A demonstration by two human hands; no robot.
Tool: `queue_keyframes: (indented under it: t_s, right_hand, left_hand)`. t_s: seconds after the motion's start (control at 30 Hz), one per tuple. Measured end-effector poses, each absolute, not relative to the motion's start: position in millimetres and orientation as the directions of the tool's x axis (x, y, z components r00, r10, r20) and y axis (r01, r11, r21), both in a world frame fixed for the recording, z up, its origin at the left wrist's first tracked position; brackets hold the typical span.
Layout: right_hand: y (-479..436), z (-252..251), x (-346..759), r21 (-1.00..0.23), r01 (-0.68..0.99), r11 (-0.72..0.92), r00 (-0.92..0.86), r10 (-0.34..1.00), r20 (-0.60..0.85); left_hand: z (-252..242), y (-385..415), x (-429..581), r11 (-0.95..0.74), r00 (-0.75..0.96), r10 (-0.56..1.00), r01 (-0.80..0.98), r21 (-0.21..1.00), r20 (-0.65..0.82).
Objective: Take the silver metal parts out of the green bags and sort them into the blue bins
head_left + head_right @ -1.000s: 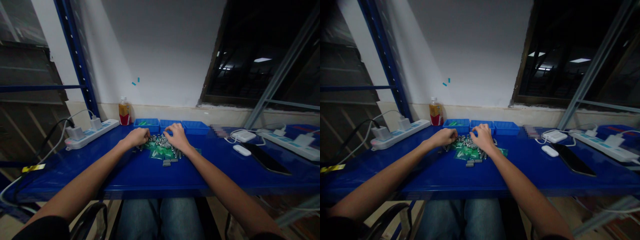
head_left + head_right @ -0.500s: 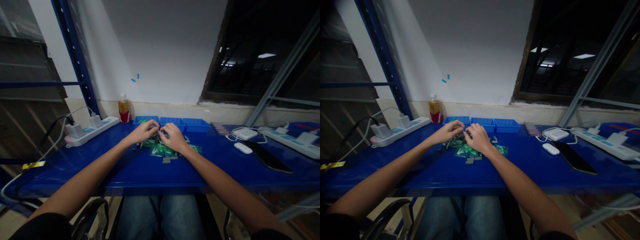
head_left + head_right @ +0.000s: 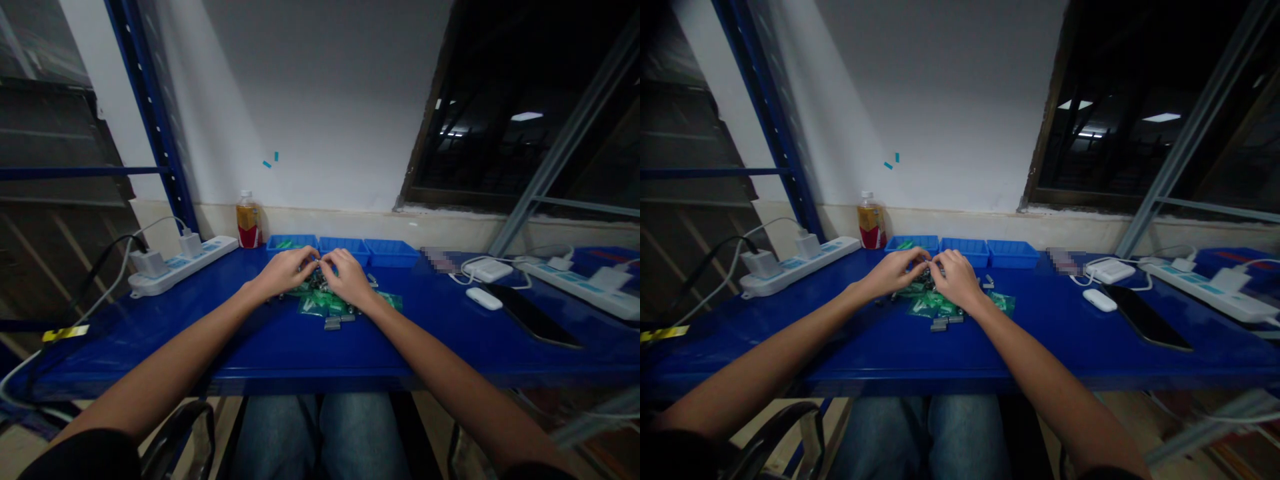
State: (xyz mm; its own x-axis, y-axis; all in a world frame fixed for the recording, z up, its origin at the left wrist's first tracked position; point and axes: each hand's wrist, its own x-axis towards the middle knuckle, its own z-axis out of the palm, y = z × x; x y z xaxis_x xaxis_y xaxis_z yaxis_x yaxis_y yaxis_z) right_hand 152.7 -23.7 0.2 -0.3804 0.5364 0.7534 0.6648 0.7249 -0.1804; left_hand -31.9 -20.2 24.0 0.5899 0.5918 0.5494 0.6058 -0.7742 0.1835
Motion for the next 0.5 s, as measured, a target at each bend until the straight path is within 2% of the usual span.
queue_keyframes:
  t_s: [0.1,0.3,0.5]
  right_hand:
    - [-24.6,1.0,153.8,-0.176,0.656,0.734,-0.369,0.516,0.774]
    - [-27.1,2.1,153.5,-0.088,0.674,0.733,-0.441,0.495,0.749]
    - [-24.5,0.9,152.9,-0.145,0.677,0.722,-0.383,0.514,0.768]
  left_hand:
    - [23.7,-21.8,-29.9,-0.744,0.559,0.624,0.638,0.197,0.547]
    - [19.5,-21.3,-26.3,-0.724,0.576,0.661,0.659,0.204,0.481]
    - [22.5,-21.5,-29.8,-0.733,0.549,0.649,0.638,0.238,0.527]
